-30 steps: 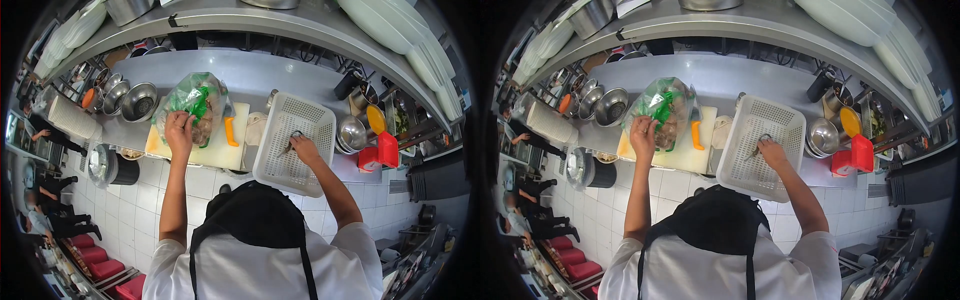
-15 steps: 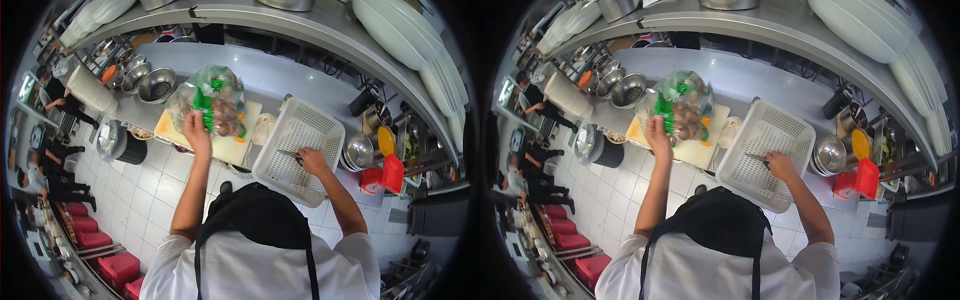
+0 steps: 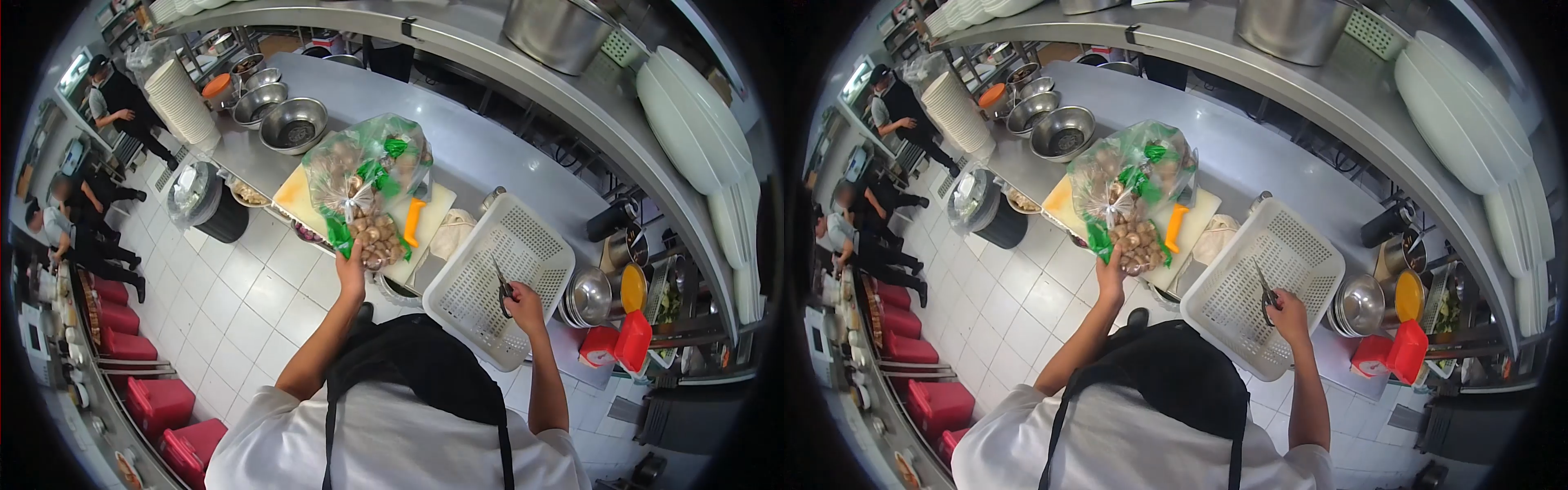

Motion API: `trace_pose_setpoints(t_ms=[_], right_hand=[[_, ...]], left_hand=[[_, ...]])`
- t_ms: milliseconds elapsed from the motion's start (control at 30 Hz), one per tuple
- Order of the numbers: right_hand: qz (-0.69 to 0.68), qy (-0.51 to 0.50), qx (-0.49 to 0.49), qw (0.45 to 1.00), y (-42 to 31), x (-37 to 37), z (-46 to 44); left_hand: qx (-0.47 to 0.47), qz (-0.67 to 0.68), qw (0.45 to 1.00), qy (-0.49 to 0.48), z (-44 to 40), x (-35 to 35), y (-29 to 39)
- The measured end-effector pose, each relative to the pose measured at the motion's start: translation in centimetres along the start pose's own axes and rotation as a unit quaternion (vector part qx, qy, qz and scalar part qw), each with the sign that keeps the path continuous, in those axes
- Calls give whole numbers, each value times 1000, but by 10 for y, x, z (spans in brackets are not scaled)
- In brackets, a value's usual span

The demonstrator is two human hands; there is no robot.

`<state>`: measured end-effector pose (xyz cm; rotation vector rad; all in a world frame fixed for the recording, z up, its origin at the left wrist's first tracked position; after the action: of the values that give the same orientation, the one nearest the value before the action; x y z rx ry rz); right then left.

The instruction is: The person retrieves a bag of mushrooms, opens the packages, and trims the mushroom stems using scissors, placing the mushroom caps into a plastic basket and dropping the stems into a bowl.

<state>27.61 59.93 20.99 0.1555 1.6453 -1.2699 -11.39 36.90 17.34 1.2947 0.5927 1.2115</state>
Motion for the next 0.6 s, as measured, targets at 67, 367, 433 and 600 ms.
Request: trace_pose_setpoints(t_ms=[67,367,433,600], right_hand=[[-146,-11,35,989,-3,4,-4],[-425,-2,83,901,-110,-10,0],[-500,-14,51,865,-139,-11,5],[-598,-214,68,769,-196,38,20]], left_hand=[[31,-7,999,-29,-20,13,-9],[41,-75,994,-62,-79,90,-20],[72,-188,975,-94,-74,82,5],[-71,-143,975,-153,-72,35,6]])
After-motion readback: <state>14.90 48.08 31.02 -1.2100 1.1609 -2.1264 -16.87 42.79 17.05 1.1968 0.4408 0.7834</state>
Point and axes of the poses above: each hand's wrist, its own z-axis away from the middle knuckle, its own x-axis out of the palm, y = z × x, the point moved 3 cm from there along -z, towards the middle knuckle, and after that the axes turned 1 degree about -y, right-handed, at the moved point
